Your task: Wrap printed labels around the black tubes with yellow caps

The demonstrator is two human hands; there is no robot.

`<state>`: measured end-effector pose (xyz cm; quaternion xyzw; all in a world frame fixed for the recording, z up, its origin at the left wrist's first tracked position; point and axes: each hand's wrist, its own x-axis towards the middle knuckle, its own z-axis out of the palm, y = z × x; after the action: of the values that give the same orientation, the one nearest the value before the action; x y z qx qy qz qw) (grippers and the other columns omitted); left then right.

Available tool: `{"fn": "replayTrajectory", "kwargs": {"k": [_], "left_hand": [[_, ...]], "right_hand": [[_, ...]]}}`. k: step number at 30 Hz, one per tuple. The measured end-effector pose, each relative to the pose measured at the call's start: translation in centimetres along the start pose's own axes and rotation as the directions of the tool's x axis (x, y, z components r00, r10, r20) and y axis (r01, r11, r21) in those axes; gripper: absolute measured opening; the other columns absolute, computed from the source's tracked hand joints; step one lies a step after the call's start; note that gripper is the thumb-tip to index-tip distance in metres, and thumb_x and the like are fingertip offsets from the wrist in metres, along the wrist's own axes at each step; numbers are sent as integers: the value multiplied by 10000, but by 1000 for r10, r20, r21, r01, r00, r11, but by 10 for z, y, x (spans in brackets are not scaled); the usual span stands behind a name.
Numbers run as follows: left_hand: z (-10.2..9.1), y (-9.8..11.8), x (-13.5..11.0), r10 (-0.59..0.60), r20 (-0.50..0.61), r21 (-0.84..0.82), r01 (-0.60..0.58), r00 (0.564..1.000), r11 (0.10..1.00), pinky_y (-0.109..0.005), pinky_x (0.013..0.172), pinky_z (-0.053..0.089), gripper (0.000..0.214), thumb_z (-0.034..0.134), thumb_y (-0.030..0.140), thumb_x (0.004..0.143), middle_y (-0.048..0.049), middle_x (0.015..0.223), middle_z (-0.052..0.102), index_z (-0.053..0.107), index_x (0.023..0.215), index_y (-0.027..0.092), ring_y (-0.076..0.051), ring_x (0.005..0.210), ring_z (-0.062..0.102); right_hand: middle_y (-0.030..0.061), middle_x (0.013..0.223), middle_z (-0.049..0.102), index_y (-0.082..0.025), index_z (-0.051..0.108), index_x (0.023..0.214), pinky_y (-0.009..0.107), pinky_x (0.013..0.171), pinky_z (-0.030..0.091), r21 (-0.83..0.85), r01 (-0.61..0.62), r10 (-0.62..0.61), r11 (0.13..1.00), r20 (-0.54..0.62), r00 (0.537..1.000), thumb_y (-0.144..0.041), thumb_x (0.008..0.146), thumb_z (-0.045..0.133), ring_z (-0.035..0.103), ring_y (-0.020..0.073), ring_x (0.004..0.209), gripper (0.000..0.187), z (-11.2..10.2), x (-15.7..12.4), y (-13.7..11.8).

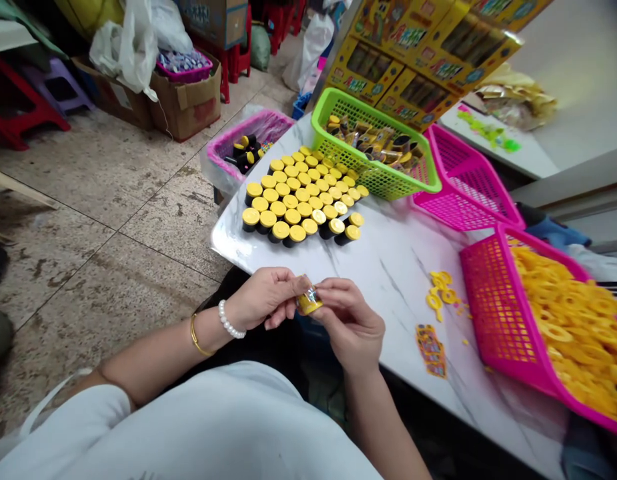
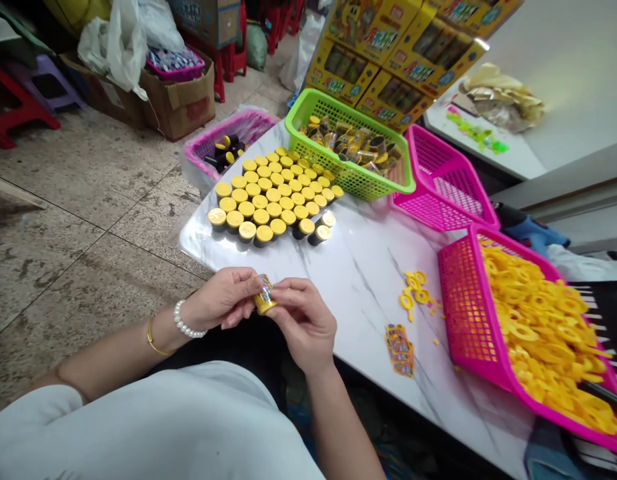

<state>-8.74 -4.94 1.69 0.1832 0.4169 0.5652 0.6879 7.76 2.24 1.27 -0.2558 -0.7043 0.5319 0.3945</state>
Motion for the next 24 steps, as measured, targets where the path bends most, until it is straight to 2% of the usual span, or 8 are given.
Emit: {"fn": "replayTrajectory", "kwargs": {"k": [6,8,10,12,14,18,21,24], "left_hand": [[5,-3,2,-5,23,-34,5,1000,999,-144,275,310,555,784,662,695,14,514,612,608,771,141,-52,289,445],[5,-7,2,-9,6,-36,9,1000,999,-155,287,341,609,708,708,747,-11,581,659,624,931,133,-73,308,489],[3,-12,5,-13,-15,-22,12,1000,1000,-158,307,357,689,683,700,780,-14,631,683,578,1178,147,-96,340,536],[0,-15,10,5,-10,7,-5,1000,1000,-160,311,348,718,704,680,774,-10,664,684,545,1242,160,-100,355,548],[-3,-15,13,16,-11,38,-15,1000,999,-163,313,342,716,723,669,762,0,672,674,544,1240,167,-96,357,539],[-1,-9,8,44,-84,69,-38,996,997,-167,314,350,741,791,637,697,20,676,660,541,1205,159,-87,360,523],[1,-5,2,63,-126,96,-51,990,994,-176,331,382,745,828,602,667,14,687,668,542,1179,141,-101,400,555],[-1,-4,0,75,-121,117,-60,990,991,-183,370,419,703,840,560,676,-13,702,691,566,1156,126,-124,476,601]], "right_hand": [[11,917,629,-396,808,919,315,611,676,-31,55,-55,998,-10,998,-159,806,785,702,168,728,264,-4,4,-10],[14,940,608,-396,800,921,332,594,685,-37,57,-58,998,-52,997,-188,846,743,707,179,727,228,-16,20,-8],[14,949,596,-334,787,874,344,606,690,-114,125,-143,986,-168,975,-215,841,749,705,178,738,129,-35,56,-4],[13,933,597,-249,757,810,356,622,682,-290,225,-310,930,-295,904,-262,802,786,689,164,721,33,-57,108,-2],[33,896,603,-199,740,802,381,644,666,-516,248,-455,820,-324,830,-350,820,740,675,181,744,152,-78,168,-8],[61,888,677,-189,773,948,437,844,615,-630,142,-435,764,-339,834,-299,719,809,680,234,875,257,-110,246,-29],[28,886,736,-208,725,1191,378,839,586,-760,137,-418,635,-189,889,-283,803,740,696,194,799,395,-134,233,-40],[14,874,761,-223,774,1085,326,761,565,-832,97,-432,547,-181,884,-339,897,641,699,171,735,258,-161,157,-49]]}}
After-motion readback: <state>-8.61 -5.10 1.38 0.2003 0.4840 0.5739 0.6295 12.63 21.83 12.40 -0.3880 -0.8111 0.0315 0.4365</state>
